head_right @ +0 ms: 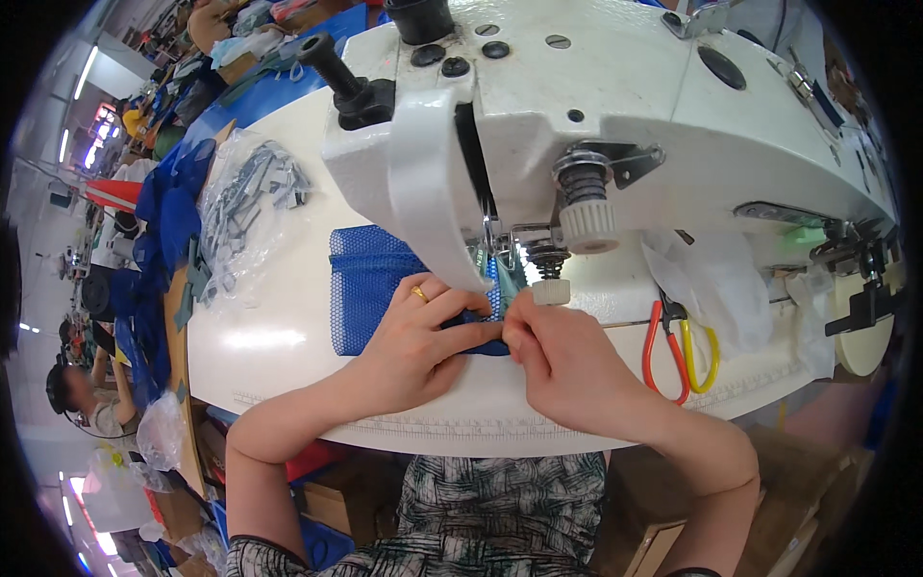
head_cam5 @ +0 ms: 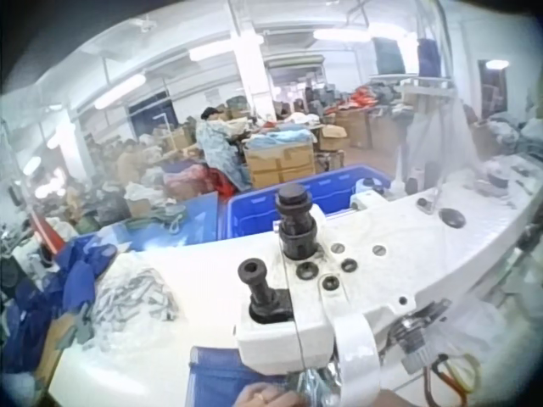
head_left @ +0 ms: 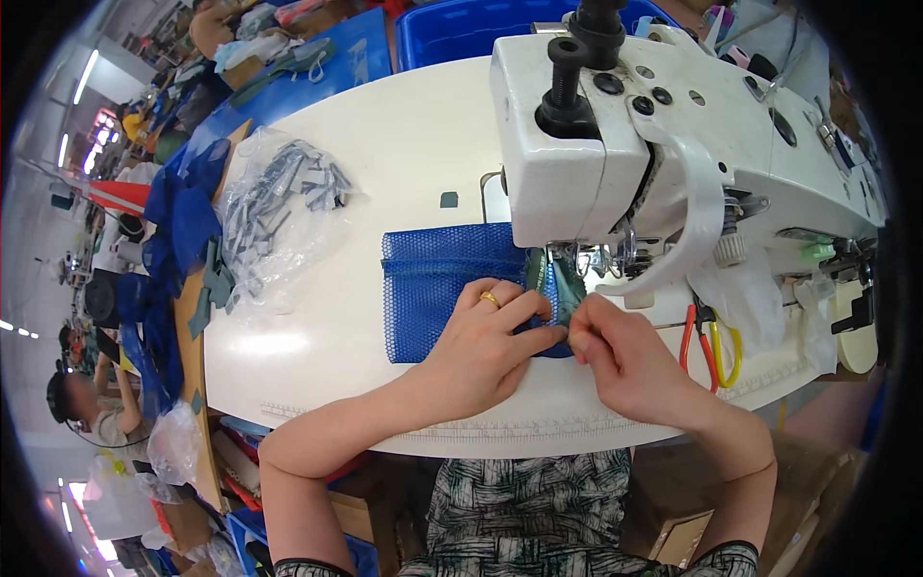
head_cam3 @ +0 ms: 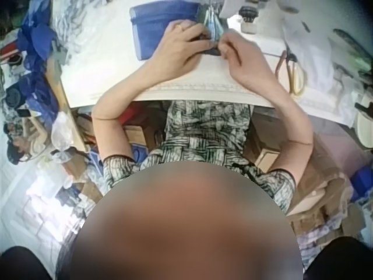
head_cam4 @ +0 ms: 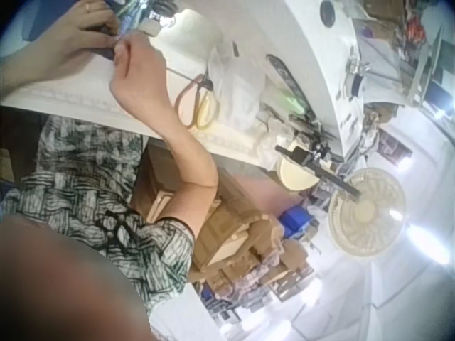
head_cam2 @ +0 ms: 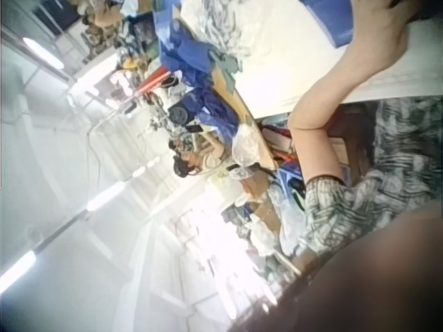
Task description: Sewing a small piece of green fabric onto a blue mesh material using an industrial sewing machine.
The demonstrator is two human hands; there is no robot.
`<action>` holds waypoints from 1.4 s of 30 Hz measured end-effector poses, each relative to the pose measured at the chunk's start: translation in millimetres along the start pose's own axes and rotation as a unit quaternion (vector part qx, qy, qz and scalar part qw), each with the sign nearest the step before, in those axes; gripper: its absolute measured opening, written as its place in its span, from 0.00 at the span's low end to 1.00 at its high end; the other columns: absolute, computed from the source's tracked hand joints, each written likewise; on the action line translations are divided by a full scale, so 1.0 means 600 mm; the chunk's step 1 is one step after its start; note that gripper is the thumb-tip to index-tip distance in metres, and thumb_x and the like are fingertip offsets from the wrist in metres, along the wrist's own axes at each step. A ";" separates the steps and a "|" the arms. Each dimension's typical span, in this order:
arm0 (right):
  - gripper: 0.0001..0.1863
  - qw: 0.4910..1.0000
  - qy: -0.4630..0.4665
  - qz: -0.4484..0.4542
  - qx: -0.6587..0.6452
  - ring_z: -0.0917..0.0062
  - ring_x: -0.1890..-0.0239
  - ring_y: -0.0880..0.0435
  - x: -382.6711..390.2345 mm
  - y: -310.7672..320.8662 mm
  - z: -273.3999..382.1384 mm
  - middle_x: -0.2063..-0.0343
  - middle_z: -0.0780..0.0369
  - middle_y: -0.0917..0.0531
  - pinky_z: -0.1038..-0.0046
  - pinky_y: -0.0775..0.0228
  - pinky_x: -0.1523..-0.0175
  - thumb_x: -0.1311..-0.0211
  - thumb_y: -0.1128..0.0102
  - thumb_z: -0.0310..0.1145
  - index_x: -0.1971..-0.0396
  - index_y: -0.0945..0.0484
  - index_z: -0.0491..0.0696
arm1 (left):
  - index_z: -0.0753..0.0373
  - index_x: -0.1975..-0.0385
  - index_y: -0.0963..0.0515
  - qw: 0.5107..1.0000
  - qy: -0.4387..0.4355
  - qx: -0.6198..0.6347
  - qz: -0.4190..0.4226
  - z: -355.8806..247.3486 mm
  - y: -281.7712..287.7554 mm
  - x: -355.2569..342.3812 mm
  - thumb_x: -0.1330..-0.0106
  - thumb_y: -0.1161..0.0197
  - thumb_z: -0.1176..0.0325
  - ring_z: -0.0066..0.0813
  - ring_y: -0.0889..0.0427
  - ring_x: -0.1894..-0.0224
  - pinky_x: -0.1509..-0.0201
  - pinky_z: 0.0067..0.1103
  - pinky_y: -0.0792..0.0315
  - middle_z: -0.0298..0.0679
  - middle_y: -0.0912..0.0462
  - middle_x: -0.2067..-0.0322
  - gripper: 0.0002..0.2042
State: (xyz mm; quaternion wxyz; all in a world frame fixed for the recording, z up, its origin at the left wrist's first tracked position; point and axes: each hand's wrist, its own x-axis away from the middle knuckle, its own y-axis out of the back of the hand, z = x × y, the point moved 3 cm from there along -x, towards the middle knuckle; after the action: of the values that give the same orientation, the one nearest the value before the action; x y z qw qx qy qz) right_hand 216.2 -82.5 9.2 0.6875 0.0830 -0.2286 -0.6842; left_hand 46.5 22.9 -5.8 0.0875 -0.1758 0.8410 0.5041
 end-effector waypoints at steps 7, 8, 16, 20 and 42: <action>0.08 0.999 0.048 0.003 -0.018 0.63 0.69 0.18 -0.001 0.032 -0.001 0.70 0.60 0.18 0.68 0.27 0.63 0.37 0.32 0.27 0.60 0.20 0.45 | 0.61 0.58 0.21 0.999 0.032 0.028 -0.010 -0.001 0.003 -0.004 0.50 0.32 0.78 0.41 0.25 0.49 0.35 0.40 0.37 0.38 0.24 0.54 0.17; 0.10 0.969 0.178 -0.083 0.152 0.64 0.68 0.18 -0.007 0.032 0.007 0.69 0.60 0.19 0.68 0.26 0.62 0.41 0.31 0.26 0.59 0.19 0.46 | 0.61 0.59 0.22 0.999 0.019 0.018 -0.030 0.001 0.002 -0.001 0.51 0.31 0.77 0.42 0.25 0.48 0.35 0.40 0.36 0.38 0.24 0.54 0.17; 0.18 0.882 0.283 -0.243 0.288 0.67 0.70 0.17 0.001 -0.006 -0.031 0.66 0.60 0.18 0.67 0.23 0.67 0.55 0.29 0.22 0.59 0.15 0.47 | 0.62 0.54 0.21 0.999 0.036 -0.008 -0.033 0.001 0.010 -0.007 0.50 0.29 0.75 0.45 0.24 0.44 0.37 0.38 0.34 0.39 0.21 0.51 0.20; 0.18 0.885 0.291 -0.256 0.257 0.67 0.70 0.16 0.004 -0.014 -0.042 0.65 0.60 0.17 0.67 0.24 0.69 0.56 0.27 0.22 0.60 0.15 0.47 | 0.62 0.50 0.21 0.998 0.064 -0.014 0.000 0.005 0.010 0.001 0.48 0.29 0.75 0.45 0.25 0.43 0.36 0.38 0.34 0.40 0.21 0.49 0.22; 0.17 0.903 0.277 -0.201 0.260 0.64 0.53 0.18 -0.010 -0.012 -0.048 0.53 0.67 0.12 0.58 0.29 0.48 0.57 0.26 0.27 0.62 0.14 0.49 | 0.62 0.41 0.22 0.999 0.026 0.008 -0.018 0.011 0.000 0.006 0.48 0.29 0.77 0.46 0.31 0.40 0.33 0.43 0.41 0.42 0.26 0.44 0.29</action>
State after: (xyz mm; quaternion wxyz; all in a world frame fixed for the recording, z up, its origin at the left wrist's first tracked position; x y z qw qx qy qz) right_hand 222.3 -83.0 -20.5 0.5248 0.4893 -0.1771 -0.6737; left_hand 42.8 27.9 -9.9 0.0761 -0.2038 0.8438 0.4906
